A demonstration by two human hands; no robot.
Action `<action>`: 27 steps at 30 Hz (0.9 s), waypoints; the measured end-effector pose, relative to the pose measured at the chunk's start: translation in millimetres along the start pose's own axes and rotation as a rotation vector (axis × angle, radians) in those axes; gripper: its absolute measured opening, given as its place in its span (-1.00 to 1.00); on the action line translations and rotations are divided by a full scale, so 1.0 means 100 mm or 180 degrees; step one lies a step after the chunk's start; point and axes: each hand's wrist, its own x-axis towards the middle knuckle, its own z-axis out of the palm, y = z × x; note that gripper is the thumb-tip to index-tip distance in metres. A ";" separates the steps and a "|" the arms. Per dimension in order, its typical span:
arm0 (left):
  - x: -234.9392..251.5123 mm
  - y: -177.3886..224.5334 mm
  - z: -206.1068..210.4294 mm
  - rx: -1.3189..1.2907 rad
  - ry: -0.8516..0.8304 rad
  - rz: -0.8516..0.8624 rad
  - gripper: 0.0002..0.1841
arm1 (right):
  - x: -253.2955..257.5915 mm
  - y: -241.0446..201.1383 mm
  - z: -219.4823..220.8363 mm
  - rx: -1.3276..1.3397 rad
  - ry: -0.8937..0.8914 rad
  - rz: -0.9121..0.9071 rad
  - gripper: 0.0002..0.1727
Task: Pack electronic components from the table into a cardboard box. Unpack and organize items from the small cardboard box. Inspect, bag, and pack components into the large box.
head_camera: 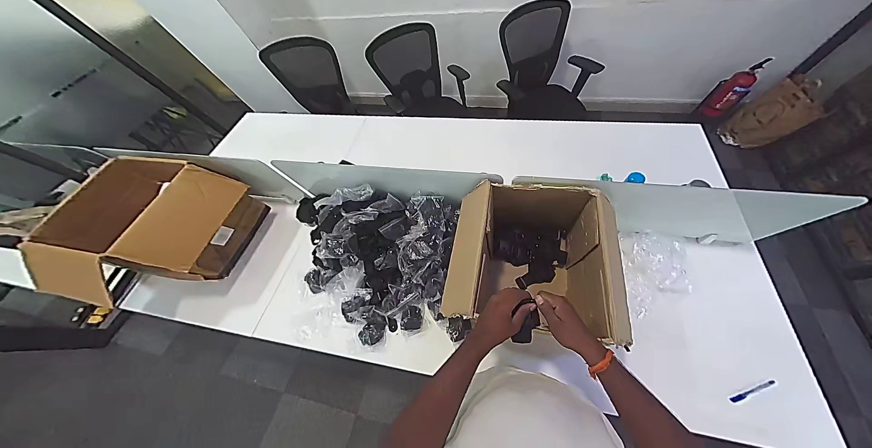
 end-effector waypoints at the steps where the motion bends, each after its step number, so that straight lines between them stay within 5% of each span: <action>1: 0.02 -0.01 -0.01 -0.0195 0.0069 -0.0040 -0.71 | 0.00 0.00 0.01 0.0109 0.0064 -0.0030 -0.52; 4: 0.10 -0.01 -0.08 -0.0887 0.0099 -0.0424 -0.76 | -0.04 -0.01 0.03 0.0442 0.0290 -0.0116 -0.56; 7: 0.17 0.03 -0.20 -0.1799 0.0284 -0.1361 -0.79 | -0.15 -0.10 0.05 0.0492 0.0599 -0.0168 -0.61; 12: 0.20 0.21 -0.37 -0.2801 0.0472 -0.2379 -0.74 | -0.32 -0.16 0.16 -0.0319 0.0963 -0.0793 -0.28; 23: 0.18 0.52 -0.32 -0.2942 -0.0406 -0.2722 -0.72 | -0.29 -0.11 0.17 -0.1139 0.0909 -0.1358 -0.71; 27: 0.22 0.56 -0.49 -0.2995 -0.1113 -0.2413 -0.50 | -0.28 -0.03 0.10 -0.1309 0.1276 -0.1426 -0.81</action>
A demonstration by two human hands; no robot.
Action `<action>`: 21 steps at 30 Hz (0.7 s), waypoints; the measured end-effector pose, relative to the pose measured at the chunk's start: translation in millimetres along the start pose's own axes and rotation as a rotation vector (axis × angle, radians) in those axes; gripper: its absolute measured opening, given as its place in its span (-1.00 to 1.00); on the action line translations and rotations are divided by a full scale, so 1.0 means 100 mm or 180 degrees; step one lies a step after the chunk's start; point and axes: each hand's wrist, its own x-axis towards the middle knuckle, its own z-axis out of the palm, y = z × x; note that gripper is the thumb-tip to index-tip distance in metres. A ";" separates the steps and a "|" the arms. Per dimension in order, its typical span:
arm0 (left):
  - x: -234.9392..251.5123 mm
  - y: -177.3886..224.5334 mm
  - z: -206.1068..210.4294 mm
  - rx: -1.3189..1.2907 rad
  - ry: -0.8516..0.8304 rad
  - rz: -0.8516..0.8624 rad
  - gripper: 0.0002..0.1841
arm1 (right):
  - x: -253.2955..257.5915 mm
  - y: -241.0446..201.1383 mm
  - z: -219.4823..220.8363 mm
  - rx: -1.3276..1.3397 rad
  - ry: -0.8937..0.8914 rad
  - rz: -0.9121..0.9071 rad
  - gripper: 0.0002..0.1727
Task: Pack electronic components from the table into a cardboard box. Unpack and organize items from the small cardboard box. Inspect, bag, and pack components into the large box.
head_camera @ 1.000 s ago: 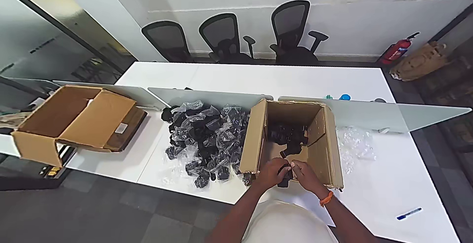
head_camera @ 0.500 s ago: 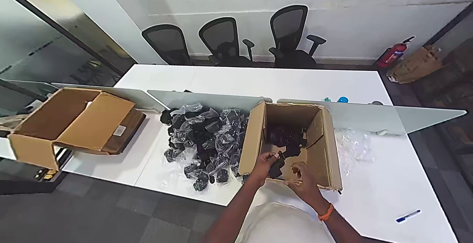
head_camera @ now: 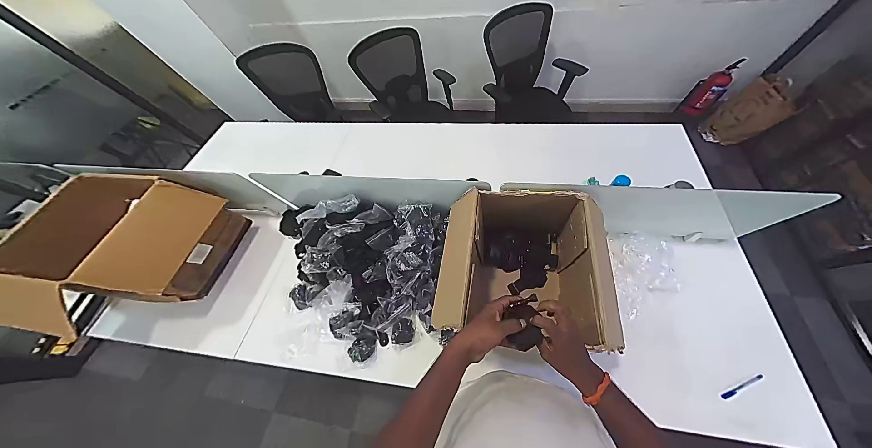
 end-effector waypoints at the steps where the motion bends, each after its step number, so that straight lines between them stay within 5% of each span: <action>1: 0.01 0.01 -0.03 0.0120 -0.0085 0.0147 -0.45 | 0.02 0.00 -0.01 0.0042 0.0029 0.0027 -0.80; 6: 0.19 -0.02 -0.20 0.1234 0.0311 0.0964 -0.36 | 0.11 0.03 -0.08 0.1123 -0.0208 0.0846 -0.64; 9: 0.24 0.00 -0.24 0.1491 0.0384 0.0979 -0.19 | 0.21 0.04 -0.17 0.2118 -0.0138 0.1745 -0.28; 12: 0.28 0.00 -0.21 0.1723 0.0290 0.0920 -0.13 | 0.29 0.11 -0.26 0.2712 -0.1140 0.1888 -0.15; 15: 0.36 -0.03 -0.20 0.2003 0.0155 0.0855 -0.05 | 0.34 0.04 -0.23 0.2941 -0.1831 0.1840 -0.19; 21: 0.40 -0.02 -0.27 0.1431 0.0291 0.1054 0.06 | 0.47 0.08 -0.07 0.2583 -0.1366 0.2081 -0.60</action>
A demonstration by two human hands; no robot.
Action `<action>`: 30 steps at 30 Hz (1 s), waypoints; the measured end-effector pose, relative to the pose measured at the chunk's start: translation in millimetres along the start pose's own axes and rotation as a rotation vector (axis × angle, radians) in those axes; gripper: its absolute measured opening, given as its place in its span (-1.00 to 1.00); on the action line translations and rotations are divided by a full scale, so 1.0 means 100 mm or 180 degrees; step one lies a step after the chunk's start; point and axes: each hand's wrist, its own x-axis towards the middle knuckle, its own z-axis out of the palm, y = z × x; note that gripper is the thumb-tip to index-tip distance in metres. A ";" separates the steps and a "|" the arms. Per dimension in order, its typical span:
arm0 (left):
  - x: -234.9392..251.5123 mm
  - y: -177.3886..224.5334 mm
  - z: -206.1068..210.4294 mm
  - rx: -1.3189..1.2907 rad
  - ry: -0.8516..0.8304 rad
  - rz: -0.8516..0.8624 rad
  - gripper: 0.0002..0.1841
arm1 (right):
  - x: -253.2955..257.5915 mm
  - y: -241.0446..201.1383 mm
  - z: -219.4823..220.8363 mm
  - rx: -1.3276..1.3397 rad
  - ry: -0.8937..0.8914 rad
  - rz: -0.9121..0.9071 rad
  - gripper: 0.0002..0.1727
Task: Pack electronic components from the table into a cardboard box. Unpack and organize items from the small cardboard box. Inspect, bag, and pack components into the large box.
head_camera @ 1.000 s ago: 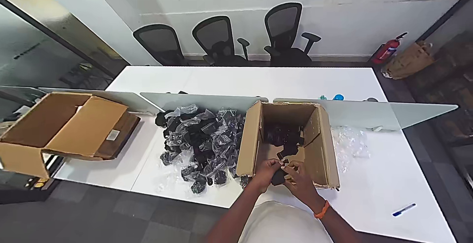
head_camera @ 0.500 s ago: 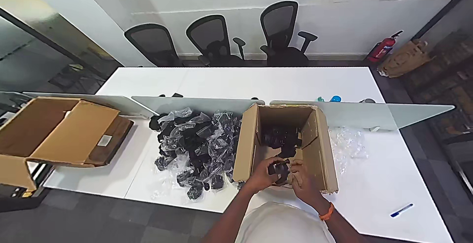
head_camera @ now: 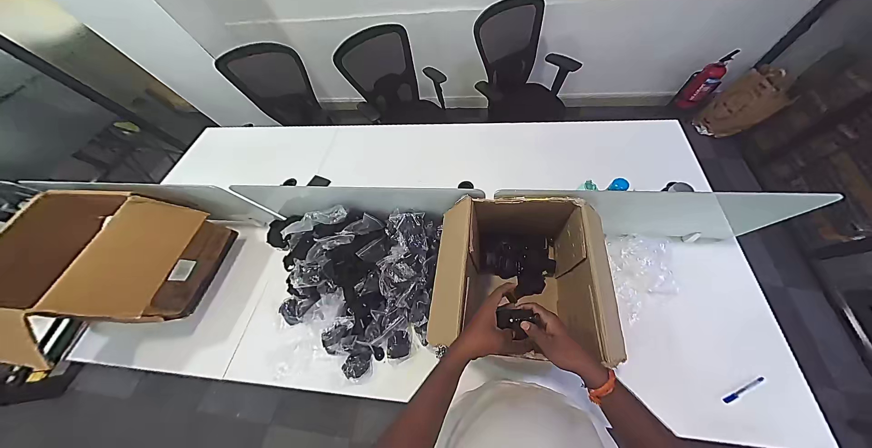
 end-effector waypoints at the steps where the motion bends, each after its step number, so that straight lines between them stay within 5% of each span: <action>1: 0.00 -0.01 -0.01 -0.0183 0.0201 -0.0018 0.05 | 0.04 -0.01 -0.01 -0.0030 0.0107 -0.0021 -0.63; 4: 0.00 -0.01 -0.03 -0.0248 0.0829 -0.0149 -0.07 | 0.19 -0.05 -0.06 -0.0007 0.0470 0.0005 -0.67; 9: -0.11 -0.29 -0.12 0.1886 0.1662 0.0623 -0.59 | 0.65 -0.09 -0.28 -0.0050 0.1283 0.0524 -0.55; 12: -0.16 -0.49 -0.16 0.2477 0.2037 0.0780 -0.69 | 1.03 -0.11 -0.47 0.0108 0.1511 0.0684 -0.46; 17: -0.15 -0.50 -0.15 0.2090 0.2129 0.0297 -0.56 | 1.62 -0.27 -0.70 -0.0867 0.1708 0.0259 -0.46; 24: -0.07 -0.34 -0.19 0.1924 0.1808 -0.0559 -0.36 | 2.03 0.88 -0.78 0.0386 0.1767 0.2270 -0.33; 30: -0.05 -0.34 -0.17 0.2033 0.1798 -0.0635 -0.33 | 2.16 1.24 -0.94 0.0057 0.2524 0.1726 -0.17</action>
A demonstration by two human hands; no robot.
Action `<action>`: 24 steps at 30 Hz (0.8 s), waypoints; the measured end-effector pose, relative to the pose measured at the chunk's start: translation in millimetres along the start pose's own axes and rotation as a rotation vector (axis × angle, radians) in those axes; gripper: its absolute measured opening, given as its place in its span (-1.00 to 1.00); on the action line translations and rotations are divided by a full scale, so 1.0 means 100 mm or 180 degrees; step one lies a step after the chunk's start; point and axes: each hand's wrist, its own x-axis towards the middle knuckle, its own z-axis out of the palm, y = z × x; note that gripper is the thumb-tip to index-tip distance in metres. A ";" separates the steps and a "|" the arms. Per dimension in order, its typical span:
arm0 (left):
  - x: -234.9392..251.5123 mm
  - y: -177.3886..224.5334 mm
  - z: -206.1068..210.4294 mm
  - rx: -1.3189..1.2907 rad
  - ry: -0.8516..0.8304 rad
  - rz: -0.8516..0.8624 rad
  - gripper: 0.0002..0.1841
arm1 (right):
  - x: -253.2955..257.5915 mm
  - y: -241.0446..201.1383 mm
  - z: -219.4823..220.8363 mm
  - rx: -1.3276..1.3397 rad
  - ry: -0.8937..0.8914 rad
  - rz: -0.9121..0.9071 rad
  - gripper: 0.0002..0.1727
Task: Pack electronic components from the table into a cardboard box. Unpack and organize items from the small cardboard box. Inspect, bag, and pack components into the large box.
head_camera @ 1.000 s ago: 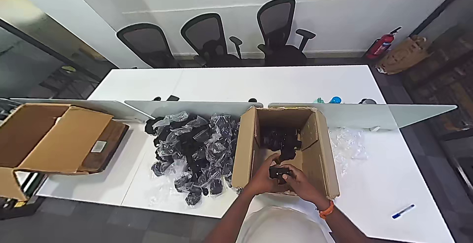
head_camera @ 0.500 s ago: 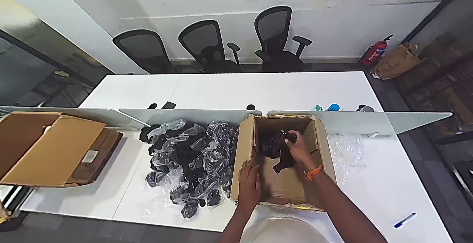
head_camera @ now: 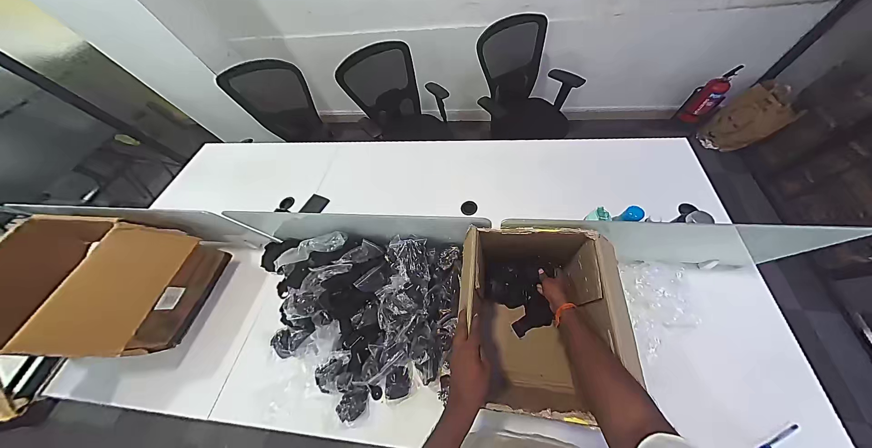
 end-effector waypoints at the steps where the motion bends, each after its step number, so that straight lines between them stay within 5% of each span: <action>1: -0.01 0.00 0.00 0.0010 -0.0011 -0.0007 -0.33 | 0.06 0.05 0.00 -0.0279 0.0117 -0.0037 -0.13; 6: 0.00 -0.01 0.01 0.0031 -0.0015 0.0006 -0.32 | -0.05 -0.06 -0.02 -0.1242 0.0381 -0.0177 0.04; 10: 0.00 -0.03 0.05 -0.0111 0.0133 0.0139 -0.35 | -0.31 -0.44 -0.15 -0.1226 0.0322 -0.0374 0.10; 13: 0.00 -0.05 0.04 -0.0159 0.0121 0.0127 -0.37 | -0.67 -0.75 -0.26 -0.1141 -0.0007 -0.0973 -0.11; 16: 0.00 -0.11 0.01 -0.0402 0.0136 0.0228 -0.40 | -1.35 -0.90 -0.38 -0.0884 -0.1041 -0.1728 -0.42; 20: -0.02 -0.21 0.00 -0.1124 0.0457 0.0245 -0.46 | -2.25 -0.61 -0.48 -0.1002 -0.2113 -0.2326 -0.65; 24: -0.10 -0.29 -0.03 -0.1840 0.0312 -0.0145 -0.41 | -2.56 -0.05 -0.38 -0.1910 -0.2020 -0.2983 -0.49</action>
